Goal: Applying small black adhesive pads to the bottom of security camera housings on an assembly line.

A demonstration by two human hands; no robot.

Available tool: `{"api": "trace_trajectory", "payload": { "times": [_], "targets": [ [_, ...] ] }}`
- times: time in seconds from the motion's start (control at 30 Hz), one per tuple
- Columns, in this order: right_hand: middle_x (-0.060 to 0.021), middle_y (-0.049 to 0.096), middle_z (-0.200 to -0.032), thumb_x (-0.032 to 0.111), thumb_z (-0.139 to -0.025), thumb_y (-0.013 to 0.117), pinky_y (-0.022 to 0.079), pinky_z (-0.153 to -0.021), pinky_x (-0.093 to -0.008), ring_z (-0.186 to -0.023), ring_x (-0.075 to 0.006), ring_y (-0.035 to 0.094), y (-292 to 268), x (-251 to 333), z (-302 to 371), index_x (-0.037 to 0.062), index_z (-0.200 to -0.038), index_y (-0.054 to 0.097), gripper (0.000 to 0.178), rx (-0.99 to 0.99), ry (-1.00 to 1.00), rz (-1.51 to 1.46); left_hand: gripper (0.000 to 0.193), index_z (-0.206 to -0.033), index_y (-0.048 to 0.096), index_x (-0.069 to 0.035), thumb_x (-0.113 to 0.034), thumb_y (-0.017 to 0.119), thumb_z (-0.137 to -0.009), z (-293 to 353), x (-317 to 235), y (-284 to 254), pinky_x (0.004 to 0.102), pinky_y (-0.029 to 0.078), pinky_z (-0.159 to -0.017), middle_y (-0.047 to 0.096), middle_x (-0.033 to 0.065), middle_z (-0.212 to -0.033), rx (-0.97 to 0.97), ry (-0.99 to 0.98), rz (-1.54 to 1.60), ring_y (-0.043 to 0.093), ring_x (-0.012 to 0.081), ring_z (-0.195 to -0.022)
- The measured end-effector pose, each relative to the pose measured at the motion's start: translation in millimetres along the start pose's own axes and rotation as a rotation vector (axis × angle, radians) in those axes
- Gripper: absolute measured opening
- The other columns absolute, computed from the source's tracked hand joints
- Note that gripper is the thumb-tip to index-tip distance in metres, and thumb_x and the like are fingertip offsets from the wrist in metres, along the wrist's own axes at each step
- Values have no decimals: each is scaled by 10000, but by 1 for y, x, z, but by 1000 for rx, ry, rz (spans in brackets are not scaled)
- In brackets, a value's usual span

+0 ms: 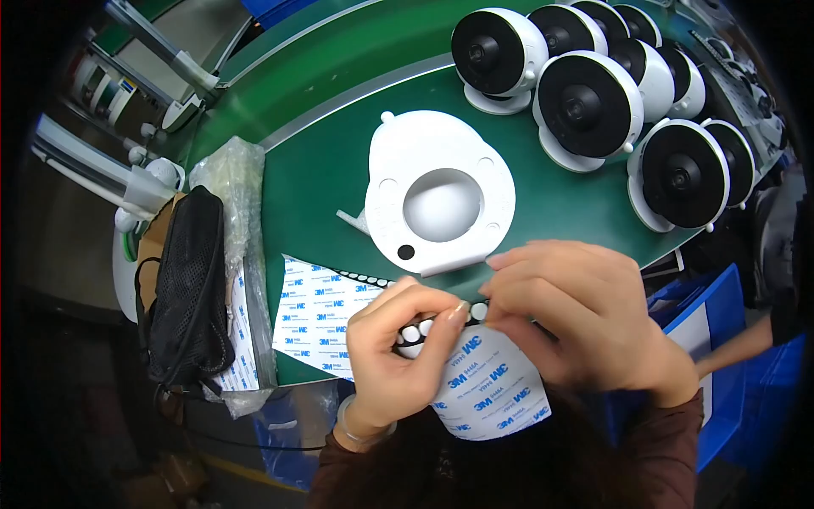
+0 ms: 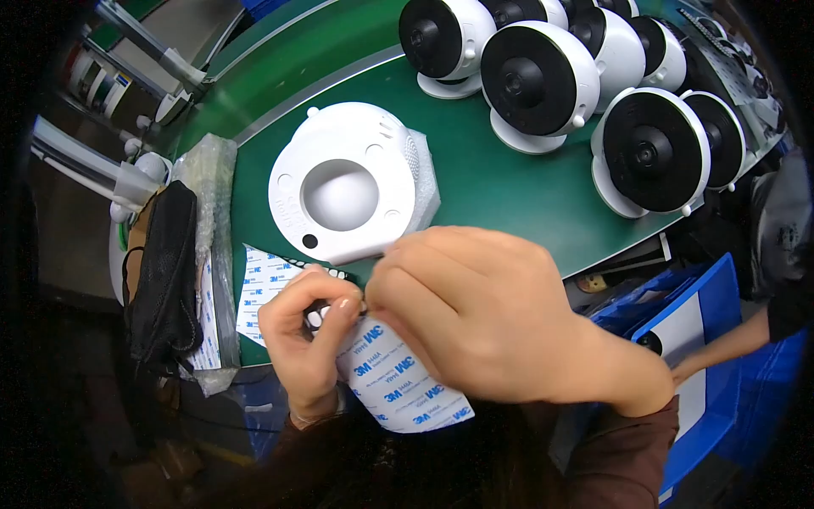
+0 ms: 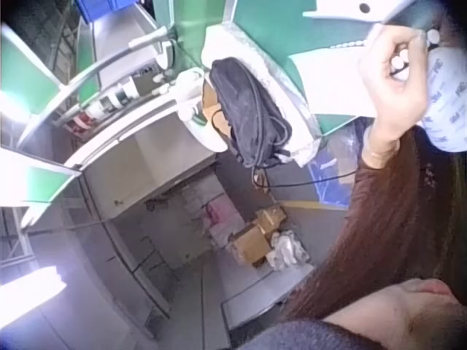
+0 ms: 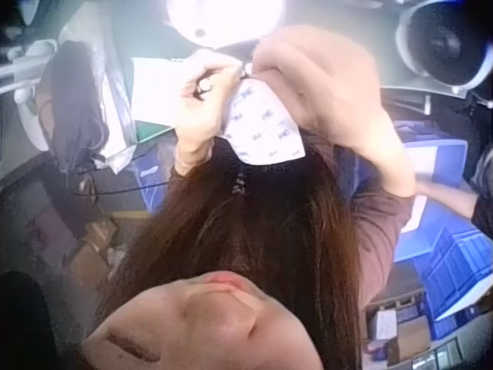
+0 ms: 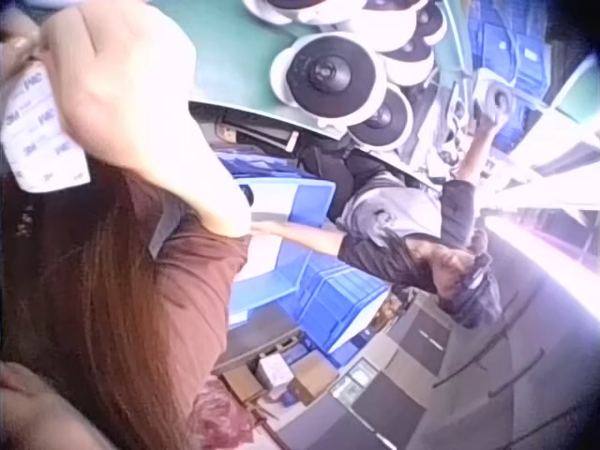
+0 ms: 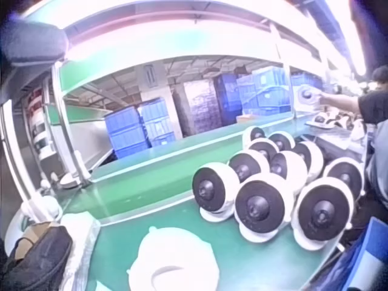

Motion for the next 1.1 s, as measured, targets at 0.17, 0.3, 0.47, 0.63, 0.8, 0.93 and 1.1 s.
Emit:
{"api": "trace_trajectory", "payload": {
  "times": [0.17, 0.3, 0.47, 0.63, 0.8, 0.93, 1.1],
  "targets": [
    [-113, 630, -900, -17, -754, 605, 485, -725, -235, -836, -128, 607, -18, -49, 8, -23, -800, 590, 49, -289, 395, -184, 23, -742, 604, 23, 23, 601, -720, 4, 0, -20, 253, 393, -644, 578, 101, -767, -156, 172, -298, 520, 178, -791],
    [-50, 625, -784, 34, -784, 625, 483, -694, -192, -703, -84, 602, 1, -62, 5, -21, -833, 604, 76, -214, 562, -414, 24, -760, 612, 16, 1, 609, -742, -3, 3, -12, 222, 370, -590, 544, 94, -844, -143, 93, -133, 495, 131, -700],
    [-47, 625, -773, 32, -768, 641, 482, -678, -187, -693, -81, 598, 3, -59, 4, -14, -818, 607, 76, -196, 542, -331, 32, -771, 613, 12, -10, 617, -749, -2, 3, -9, 218, 369, -583, 523, 77, -804, -114, 102, -167, 493, 120, -683],
    [-47, 622, -761, 29, -761, 643, 484, -679, -195, -689, -83, 598, 3, -55, 3, -13, -801, 605, 69, -215, 472, -239, 33, -772, 608, 17, -10, 614, -755, -4, 3, -9, 224, 383, -602, 533, 81, -809, -107, 110, -148, 514, 131, -704],
    [-51, 617, -746, 29, -754, 643, 482, -678, -195, -671, -84, 591, 2, -51, 2, -11, -780, 597, 66, -239, 425, -164, 36, -771, 605, 21, -11, 613, -757, -5, 4, -9, 227, 387, -607, 535, 83, -807, -95, 112, -130, 521, 138, -705],
    [-54, 614, -739, 20, -745, 649, 478, -679, -196, -673, -89, 591, 4, -51, 2, -9, -737, 590, 66, -233, 410, -160, 33, -765, 601, 25, 2, 613, -745, -6, 5, -12, 225, 389, -608, 540, 89, -816, -92, 124, -140, 526, 140, -707],
    [-78, 646, -742, -30, -760, 614, 499, -652, -219, -689, -134, 634, 2, -74, 13, -28, -885, 565, 135, -292, 679, -595, 41, -758, 603, 20, 17, 620, -721, 7, -5, -20, 235, 409, -632, 558, 121, -914, -154, 123, -173, 526, 141, -701]
  ]
}}
Point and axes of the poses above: each hand's wrist, its own z-axis away from the middle knuckle, its own y-axis out of the palm, x = y × z, the point moved 8 cm from there along -z, towards the middle knuckle
